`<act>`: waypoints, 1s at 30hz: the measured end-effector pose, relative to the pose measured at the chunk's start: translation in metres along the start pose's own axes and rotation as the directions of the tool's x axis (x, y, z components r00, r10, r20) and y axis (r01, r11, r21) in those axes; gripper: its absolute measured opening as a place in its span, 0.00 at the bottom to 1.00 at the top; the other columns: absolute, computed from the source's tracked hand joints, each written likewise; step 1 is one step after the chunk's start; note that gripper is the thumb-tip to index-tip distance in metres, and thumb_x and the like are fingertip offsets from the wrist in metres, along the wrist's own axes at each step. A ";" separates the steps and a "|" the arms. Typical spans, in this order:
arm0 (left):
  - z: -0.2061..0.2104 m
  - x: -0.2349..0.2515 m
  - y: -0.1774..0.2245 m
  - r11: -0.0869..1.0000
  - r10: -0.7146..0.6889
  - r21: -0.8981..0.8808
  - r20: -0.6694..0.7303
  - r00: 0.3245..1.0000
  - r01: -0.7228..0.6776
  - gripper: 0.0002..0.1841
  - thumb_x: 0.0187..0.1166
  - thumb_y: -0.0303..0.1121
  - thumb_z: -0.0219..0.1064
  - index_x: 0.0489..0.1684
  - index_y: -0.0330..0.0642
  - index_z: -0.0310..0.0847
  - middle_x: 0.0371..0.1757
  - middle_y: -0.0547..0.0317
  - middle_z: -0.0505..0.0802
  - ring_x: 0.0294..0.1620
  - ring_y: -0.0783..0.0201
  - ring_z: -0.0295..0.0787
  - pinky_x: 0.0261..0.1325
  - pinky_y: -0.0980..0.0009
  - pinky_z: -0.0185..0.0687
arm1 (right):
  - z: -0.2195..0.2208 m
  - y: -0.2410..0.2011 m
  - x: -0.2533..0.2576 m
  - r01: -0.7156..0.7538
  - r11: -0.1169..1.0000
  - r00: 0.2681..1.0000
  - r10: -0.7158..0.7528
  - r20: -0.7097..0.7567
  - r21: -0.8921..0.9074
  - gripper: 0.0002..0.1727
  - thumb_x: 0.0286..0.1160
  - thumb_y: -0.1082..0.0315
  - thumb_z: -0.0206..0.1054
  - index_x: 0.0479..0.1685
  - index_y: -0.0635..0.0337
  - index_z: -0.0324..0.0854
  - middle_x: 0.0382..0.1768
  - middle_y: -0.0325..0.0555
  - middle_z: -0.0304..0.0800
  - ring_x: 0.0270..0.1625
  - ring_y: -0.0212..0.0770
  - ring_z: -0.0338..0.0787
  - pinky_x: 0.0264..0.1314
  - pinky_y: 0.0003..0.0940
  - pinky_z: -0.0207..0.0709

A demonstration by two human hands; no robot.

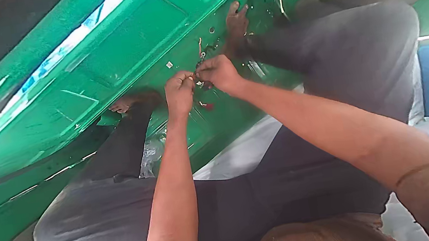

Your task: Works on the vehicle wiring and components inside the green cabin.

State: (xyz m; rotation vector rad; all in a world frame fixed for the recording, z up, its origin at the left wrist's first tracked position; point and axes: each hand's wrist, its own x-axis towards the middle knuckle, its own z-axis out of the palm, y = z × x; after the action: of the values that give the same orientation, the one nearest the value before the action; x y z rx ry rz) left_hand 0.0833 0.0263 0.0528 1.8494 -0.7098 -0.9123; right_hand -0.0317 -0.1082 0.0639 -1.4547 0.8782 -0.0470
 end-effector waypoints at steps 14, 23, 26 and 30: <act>0.001 -0.002 0.015 0.968 0.000 0.249 0.133 0.991 -0.033 0.14 0.84 0.29 0.55 0.46 0.40 0.91 0.36 0.56 0.91 0.33 0.65 0.83 0.41 0.61 0.79 | 0.003 0.009 -0.003 0.238 0.910 0.964 -0.265 -0.033 -0.340 0.05 0.71 0.69 0.71 0.34 0.61 0.88 0.34 0.46 0.89 0.38 0.40 0.88 0.46 0.42 0.83; -0.011 -0.003 -0.001 0.934 -0.072 -0.338 0.132 0.989 0.113 0.13 0.82 0.25 0.53 0.40 0.40 0.87 0.28 0.68 0.84 0.22 0.74 0.73 0.28 0.76 0.74 | -0.044 0.020 0.015 0.063 0.917 0.973 -0.144 -0.179 -0.393 0.08 0.74 0.65 0.69 0.41 0.60 0.90 0.38 0.48 0.93 0.42 0.43 0.91 0.52 0.49 0.84; -0.016 -0.001 -0.003 0.946 -0.090 -0.303 0.106 0.990 0.119 0.13 0.83 0.25 0.52 0.39 0.41 0.87 0.28 0.69 0.84 0.24 0.74 0.74 0.29 0.77 0.74 | -0.034 0.003 0.015 0.108 0.951 0.988 -0.134 -0.072 -0.289 0.11 0.82 0.65 0.63 0.45 0.59 0.90 0.37 0.44 0.92 0.38 0.38 0.89 0.47 0.42 0.84; -0.016 0.000 -0.001 0.975 -0.067 -0.207 0.087 0.994 0.084 0.13 0.83 0.25 0.52 0.38 0.41 0.87 0.26 0.68 0.82 0.21 0.74 0.72 0.26 0.76 0.72 | -0.016 0.001 0.007 0.193 0.948 0.980 -0.174 0.098 -0.253 0.12 0.85 0.64 0.65 0.56 0.57 0.89 0.42 0.46 0.94 0.40 0.40 0.93 0.48 0.42 0.89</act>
State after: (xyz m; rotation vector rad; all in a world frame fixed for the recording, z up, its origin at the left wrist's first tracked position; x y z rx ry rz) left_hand 0.0965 0.0337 0.0568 1.6695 -0.5704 -1.0735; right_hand -0.0358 -0.1247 0.0614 -1.7728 0.7044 -0.0162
